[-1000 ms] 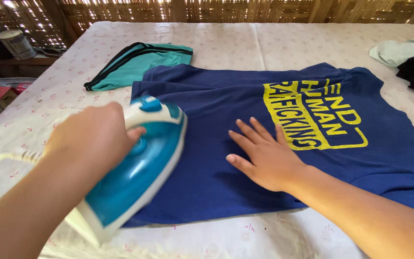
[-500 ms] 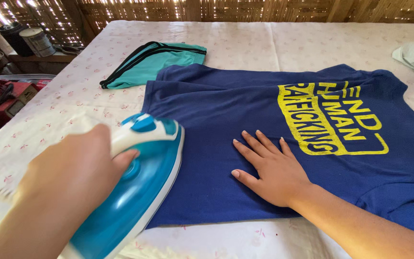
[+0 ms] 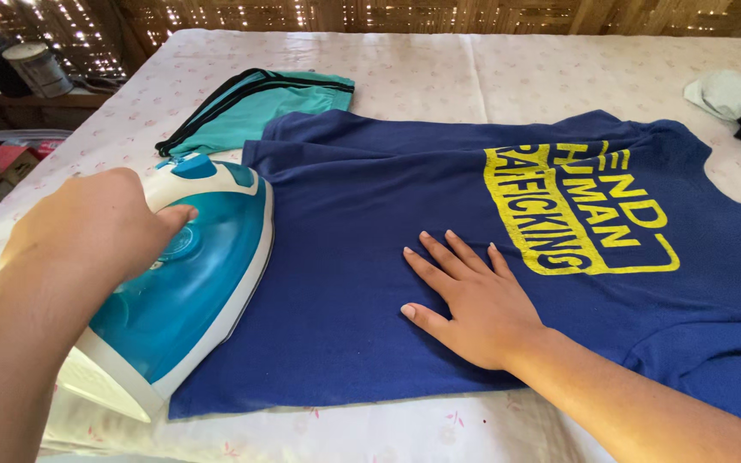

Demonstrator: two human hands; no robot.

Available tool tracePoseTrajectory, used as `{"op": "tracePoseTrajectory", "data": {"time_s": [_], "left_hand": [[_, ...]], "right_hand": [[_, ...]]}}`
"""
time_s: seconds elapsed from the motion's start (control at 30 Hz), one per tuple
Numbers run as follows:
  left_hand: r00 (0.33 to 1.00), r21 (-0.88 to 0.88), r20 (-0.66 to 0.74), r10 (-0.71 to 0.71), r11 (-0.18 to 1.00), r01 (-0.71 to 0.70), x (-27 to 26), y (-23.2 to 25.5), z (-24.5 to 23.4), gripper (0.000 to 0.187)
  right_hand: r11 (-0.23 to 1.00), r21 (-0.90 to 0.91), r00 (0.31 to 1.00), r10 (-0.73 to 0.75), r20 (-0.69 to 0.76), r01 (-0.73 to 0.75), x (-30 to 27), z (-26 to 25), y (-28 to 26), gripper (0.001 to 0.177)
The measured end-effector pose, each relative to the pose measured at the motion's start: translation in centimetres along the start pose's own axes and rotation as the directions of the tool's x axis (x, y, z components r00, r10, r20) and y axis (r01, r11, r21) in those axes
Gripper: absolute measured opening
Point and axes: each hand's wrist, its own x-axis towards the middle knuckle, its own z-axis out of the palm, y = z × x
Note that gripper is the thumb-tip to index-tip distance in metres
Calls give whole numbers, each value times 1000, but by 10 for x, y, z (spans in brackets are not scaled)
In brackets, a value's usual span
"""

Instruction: The person irons a blue t-shirt laid flat on a bed using a handheld electric iron. They move the iron across the fabric, smooth the shirt with their hands, and fold the sleeves before continuing to iron the body of the shirt.

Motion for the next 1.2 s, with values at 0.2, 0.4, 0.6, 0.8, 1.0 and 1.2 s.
{"op": "tracePoseTrajectory", "data": {"time_s": [0.2, 0.4, 0.6, 0.8, 1.0, 1.2], "left_hand": [[999, 75, 34, 7, 997, -10, -49, -18, 1, 59], [996, 97, 71, -57, 994, 50, -60, -28, 8, 59], [999, -50, -40, 19, 999, -21, -14, -13, 2, 52], [999, -129, -10, 40, 991, -41, 10, -7, 2, 51], [1000, 36, 7, 21, 999, -21, -54, -29, 7, 57], [996, 101, 46, -76, 992, 71, -85, -36, 14, 56]], "right_hand": [[1000, -8, 1000, 0, -12, 0, 0, 2, 1, 79], [1000, -23, 1000, -7, -27, 6, 1, 4, 1, 79], [999, -49, 1000, -1, -29, 0, 2, 6, 1, 79], [999, -42, 1000, 0, -27, -1, 2, 7, 1, 78], [999, -47, 999, -1, -42, -1, 2, 8, 2, 79], [1000, -23, 999, -5, -35, 4, 2, 7, 3, 79]]}}
